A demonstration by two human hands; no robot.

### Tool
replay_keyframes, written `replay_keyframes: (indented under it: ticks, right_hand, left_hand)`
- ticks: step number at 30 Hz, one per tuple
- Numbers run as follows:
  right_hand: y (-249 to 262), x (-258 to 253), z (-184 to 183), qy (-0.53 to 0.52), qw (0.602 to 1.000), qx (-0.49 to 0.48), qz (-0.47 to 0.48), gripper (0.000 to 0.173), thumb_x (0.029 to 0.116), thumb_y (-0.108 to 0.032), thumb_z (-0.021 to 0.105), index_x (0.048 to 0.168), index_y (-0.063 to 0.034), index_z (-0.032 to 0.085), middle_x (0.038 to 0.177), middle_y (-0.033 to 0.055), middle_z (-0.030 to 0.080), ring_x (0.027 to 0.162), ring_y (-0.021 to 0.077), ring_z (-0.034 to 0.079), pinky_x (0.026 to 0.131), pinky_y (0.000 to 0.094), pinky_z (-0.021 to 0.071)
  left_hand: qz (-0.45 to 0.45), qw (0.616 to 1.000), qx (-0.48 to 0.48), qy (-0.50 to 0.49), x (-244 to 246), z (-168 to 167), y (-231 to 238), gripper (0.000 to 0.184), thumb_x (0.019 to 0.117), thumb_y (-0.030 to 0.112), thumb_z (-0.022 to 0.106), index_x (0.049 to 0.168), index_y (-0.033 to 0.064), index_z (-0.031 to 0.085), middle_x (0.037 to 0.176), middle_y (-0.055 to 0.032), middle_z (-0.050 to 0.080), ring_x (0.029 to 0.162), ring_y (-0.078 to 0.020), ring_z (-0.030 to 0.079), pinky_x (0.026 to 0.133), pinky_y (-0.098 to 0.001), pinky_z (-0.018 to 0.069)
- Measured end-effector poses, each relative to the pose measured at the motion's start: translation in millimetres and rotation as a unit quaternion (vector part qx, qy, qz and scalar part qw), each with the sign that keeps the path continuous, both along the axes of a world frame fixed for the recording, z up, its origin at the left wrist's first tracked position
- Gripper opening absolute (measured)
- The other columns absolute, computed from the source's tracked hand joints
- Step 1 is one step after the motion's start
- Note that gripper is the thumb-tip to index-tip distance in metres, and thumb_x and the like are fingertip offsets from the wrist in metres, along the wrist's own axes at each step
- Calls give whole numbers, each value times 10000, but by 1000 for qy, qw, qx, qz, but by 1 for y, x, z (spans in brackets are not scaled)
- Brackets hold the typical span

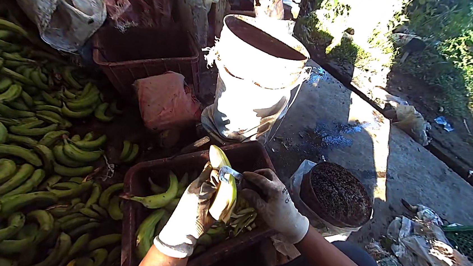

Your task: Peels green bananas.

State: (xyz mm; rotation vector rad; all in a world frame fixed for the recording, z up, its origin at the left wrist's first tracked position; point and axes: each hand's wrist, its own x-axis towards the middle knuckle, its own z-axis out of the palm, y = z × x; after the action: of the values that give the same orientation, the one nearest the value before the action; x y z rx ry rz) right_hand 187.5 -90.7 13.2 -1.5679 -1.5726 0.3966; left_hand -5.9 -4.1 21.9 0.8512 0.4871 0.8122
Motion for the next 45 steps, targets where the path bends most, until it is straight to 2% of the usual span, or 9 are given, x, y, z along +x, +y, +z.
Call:
replay_keyframes:
  ticks: [5,8,13,17,27,34,37,41,45]
  right_hand:
    - [28,42,-1,13,992,-125,-33,388,1054,-441,518,1236,-182,742,1184,23,716,1117,125,655,993,383,534]
    - [34,65,-9,45,974,-193,-115,419,1026,-530,522,1191,-218,749,1144,8,724,1094,141,662,993,438,523]
    - [10,36,7,35,991,-58,-115,447,954,-499,669,1240,-158,716,1162,34,684,1058,120,658,920,351,575]
    - [-7,3,-1,22,999,-9,-41,438,927,-402,737,1274,-136,709,1202,66,668,1100,144,644,937,345,577]
    - [2,-1,-7,-21,999,25,29,422,918,-401,758,1270,-172,732,1178,86,660,1105,155,624,952,336,551]
    - [20,24,-2,49,995,-89,-10,387,1004,-414,625,1269,-152,730,1185,44,694,1086,110,649,953,320,549]
    - [27,46,-6,52,986,-141,-79,380,1027,-452,568,1234,-188,746,1195,18,714,1135,117,647,1017,375,516]
    - [16,45,3,32,990,-84,-113,424,988,-493,621,1263,-187,723,1173,24,690,1083,115,649,943,351,556]
    - [-6,21,5,-13,1000,8,-16,428,941,-381,727,1303,-154,709,1216,82,672,1121,168,640,965,372,565]
  left_hand:
    - [-137,989,21,45,-3,3,-4,425,1062,264,455,1455,109,505,1188,-62,683,1024,-116,673,878,-299,581]
    - [-114,992,-8,49,5,2,-8,393,1067,315,481,1402,116,534,1083,-69,697,920,-143,691,786,-315,606]
    - [53,986,-141,-70,13,-13,7,333,1102,191,371,1350,6,493,1170,-206,673,1019,-306,701,846,-458,609]
    - [128,959,-209,-141,12,-15,16,360,1115,254,268,1206,33,538,1047,-172,678,945,-286,701,810,-475,602]
    - [-1,989,-122,-88,2,-5,8,317,1100,191,315,1178,45,585,951,-111,679,828,-185,694,727,-345,610]
    - [-96,995,-24,16,-8,8,0,305,1053,177,434,1245,62,641,1024,-59,712,884,-101,689,781,-260,592]
    - [-164,984,-67,-31,-2,2,-2,361,1035,274,441,1282,70,607,956,-99,685,771,-155,678,658,-300,593]
    - [-76,997,-29,16,2,5,-1,409,1059,296,509,1411,88,526,1002,-97,679,810,-165,678,702,-327,604]
    - [17,987,-129,-90,2,-6,10,328,1101,202,355,1351,50,505,1148,-154,666,1009,-246,688,859,-438,601]
